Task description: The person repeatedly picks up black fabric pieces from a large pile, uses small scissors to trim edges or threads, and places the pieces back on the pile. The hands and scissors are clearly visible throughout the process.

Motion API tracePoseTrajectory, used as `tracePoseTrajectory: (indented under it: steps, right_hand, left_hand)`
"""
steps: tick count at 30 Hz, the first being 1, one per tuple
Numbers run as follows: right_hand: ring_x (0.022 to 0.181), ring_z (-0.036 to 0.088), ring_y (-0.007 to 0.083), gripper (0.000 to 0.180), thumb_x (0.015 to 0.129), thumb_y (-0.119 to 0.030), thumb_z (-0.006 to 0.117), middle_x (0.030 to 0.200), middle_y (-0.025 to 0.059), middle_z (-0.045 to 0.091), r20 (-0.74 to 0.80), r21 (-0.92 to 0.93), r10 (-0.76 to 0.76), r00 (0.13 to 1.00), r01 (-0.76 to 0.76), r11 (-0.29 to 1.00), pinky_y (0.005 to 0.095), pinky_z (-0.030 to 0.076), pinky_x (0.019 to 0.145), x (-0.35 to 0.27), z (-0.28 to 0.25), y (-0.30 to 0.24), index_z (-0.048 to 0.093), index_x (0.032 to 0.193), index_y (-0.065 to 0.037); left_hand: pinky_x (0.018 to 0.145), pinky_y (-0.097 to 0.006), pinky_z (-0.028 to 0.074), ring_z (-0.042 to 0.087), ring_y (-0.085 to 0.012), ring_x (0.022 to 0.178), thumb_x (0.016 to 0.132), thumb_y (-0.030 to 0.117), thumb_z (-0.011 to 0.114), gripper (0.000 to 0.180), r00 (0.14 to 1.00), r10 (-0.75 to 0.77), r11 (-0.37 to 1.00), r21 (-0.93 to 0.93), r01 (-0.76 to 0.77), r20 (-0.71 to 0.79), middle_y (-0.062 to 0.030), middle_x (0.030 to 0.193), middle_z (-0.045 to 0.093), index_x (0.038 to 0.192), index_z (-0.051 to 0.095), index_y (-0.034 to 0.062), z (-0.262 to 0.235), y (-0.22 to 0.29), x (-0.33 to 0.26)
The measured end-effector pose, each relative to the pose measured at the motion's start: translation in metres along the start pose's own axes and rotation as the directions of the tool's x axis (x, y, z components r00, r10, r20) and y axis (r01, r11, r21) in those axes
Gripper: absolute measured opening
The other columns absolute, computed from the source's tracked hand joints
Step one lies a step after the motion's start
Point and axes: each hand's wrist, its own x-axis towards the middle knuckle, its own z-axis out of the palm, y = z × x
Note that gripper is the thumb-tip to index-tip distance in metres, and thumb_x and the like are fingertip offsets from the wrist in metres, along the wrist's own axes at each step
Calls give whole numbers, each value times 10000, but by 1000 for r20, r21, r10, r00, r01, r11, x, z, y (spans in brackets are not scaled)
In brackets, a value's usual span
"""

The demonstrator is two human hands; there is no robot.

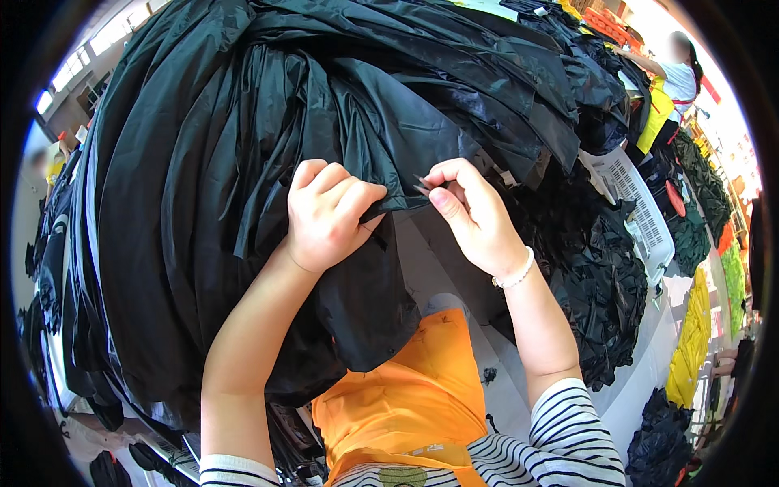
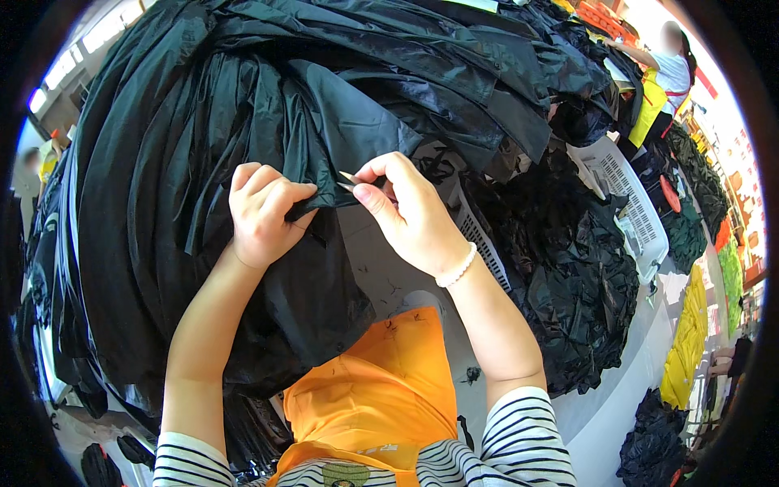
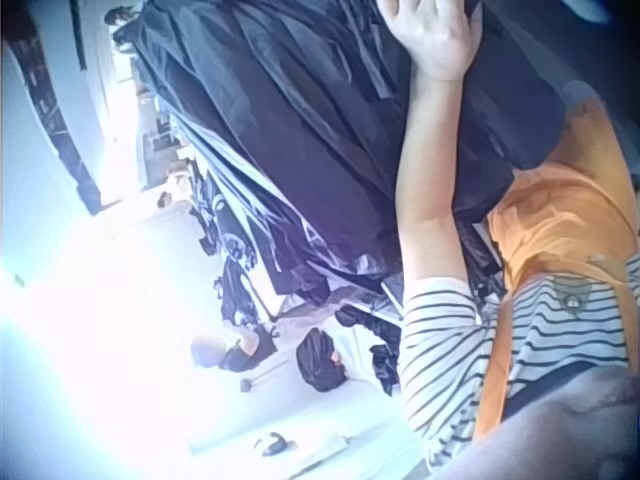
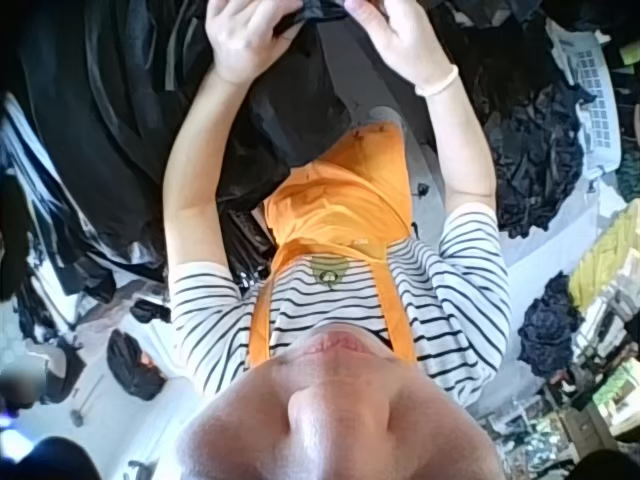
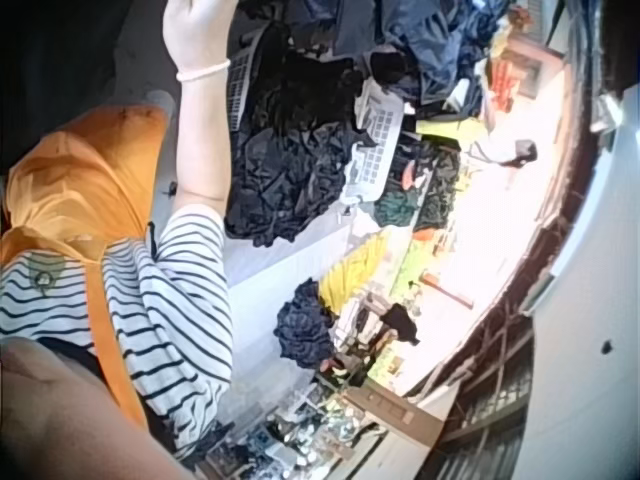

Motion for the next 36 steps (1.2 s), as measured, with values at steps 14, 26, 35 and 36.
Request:
tracePoseTrajectory:
  steps: [14,26,35,36]
  right_hand:
    - [726,638,222,149,899,-126,675,887,91,602,-3,-237,-165,986,159,958,295,507,650,8,13,-19,580,959,-28]
    - [1042,641,278,597,830,-302,775,1233,209,590,-399,-406,-247,883,71,911,341,509,901,25,-10,12,547,1266,36]
    - [781,662,278,324,717,126,548,852,194,653,100,209,-130,986,107,972,328,511,709,-22,117,-18,657,1012,49]
    - [733,645,312,288,726,121,550,820,203,627,162,323,-248,955,186,928,337,506,671,-35,128,-35,645,991,59]
  left_hand:
    - [692,-340,396,556,-166,648,485,138,825,342,997,-22,999,39,24,-69,33,660,547,756,617,125,2,-1,-3]
    - [647,-334,396,528,-191,624,569,196,828,291,995,-3,990,-141,18,102,16,627,523,730,600,113,0,-4,-3]
    - [939,-303,403,607,-183,944,1003,512,308,629,817,-554,461,-759,460,159,-125,1062,655,1141,617,-18,-23,-60,20]
    - [970,-308,389,604,-186,977,1018,503,267,640,799,-572,379,-804,458,186,-133,1080,657,1165,612,-15,-22,-64,22]
